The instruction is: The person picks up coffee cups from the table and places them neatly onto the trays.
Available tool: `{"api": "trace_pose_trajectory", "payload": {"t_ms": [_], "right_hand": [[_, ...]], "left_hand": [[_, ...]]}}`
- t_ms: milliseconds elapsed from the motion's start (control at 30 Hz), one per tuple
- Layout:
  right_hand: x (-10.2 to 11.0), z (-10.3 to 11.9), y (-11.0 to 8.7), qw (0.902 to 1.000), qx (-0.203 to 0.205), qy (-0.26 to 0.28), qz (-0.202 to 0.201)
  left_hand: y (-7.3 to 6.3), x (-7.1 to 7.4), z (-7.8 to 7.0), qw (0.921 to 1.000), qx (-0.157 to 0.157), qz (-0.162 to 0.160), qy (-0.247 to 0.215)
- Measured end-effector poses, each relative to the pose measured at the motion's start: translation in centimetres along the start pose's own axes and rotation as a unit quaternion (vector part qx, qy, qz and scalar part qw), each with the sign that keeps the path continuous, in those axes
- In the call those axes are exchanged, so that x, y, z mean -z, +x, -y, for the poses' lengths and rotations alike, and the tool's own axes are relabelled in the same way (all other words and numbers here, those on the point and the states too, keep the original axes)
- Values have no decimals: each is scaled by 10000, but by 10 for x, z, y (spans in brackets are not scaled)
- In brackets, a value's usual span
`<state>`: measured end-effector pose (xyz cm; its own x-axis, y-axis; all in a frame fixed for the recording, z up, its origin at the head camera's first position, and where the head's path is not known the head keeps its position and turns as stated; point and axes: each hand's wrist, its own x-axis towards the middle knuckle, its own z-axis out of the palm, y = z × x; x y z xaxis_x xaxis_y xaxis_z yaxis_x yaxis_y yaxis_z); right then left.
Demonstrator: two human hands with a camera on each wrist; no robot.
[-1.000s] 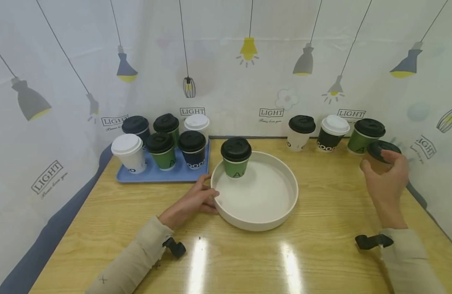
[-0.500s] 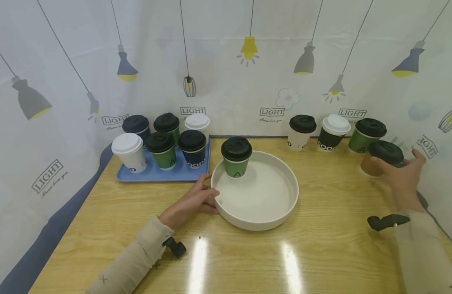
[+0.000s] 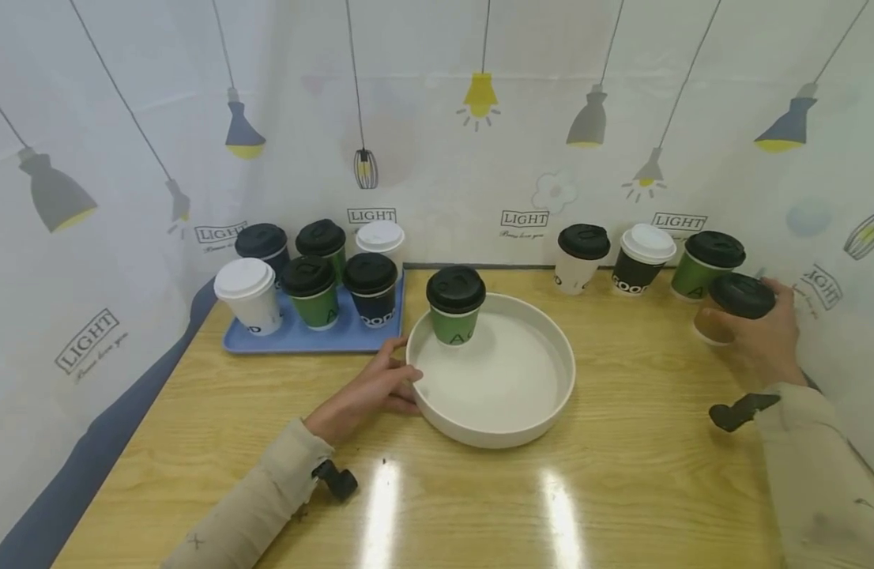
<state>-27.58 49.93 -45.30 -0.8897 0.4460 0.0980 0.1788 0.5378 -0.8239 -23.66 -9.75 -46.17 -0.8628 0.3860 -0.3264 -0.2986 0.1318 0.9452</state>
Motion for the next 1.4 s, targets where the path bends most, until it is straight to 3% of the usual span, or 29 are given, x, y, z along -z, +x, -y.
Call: {"api": "trace_pose_trajectory", "payload": {"t_ms": [433, 700, 833, 933, 1133, 1400], "right_hand": [[-15, -4, -3, 9988, 20, 310, -383], [-21, 5, -17, 9997, -18, 124, -187], [-30, 11, -26, 9988, 118, 380, -290], [-39, 15, -33, 9973, 326, 575, -317], [-58, 35, -49, 9928, 939, 744, -7], [-86, 77, -66, 9769, 1820, 1056, 379]], "left_hand": [[1, 2, 2, 9999, -102, 91, 87], [2, 1, 1, 10000, -82, 29, 18], [3, 0, 0, 10000, -43, -21, -43], [5, -1, 0, 9999, 0, -105, -89], [7, -2, 0, 9998, 22, -173, -114], [6, -1, 1, 9998, 76, -161, -96]]}}
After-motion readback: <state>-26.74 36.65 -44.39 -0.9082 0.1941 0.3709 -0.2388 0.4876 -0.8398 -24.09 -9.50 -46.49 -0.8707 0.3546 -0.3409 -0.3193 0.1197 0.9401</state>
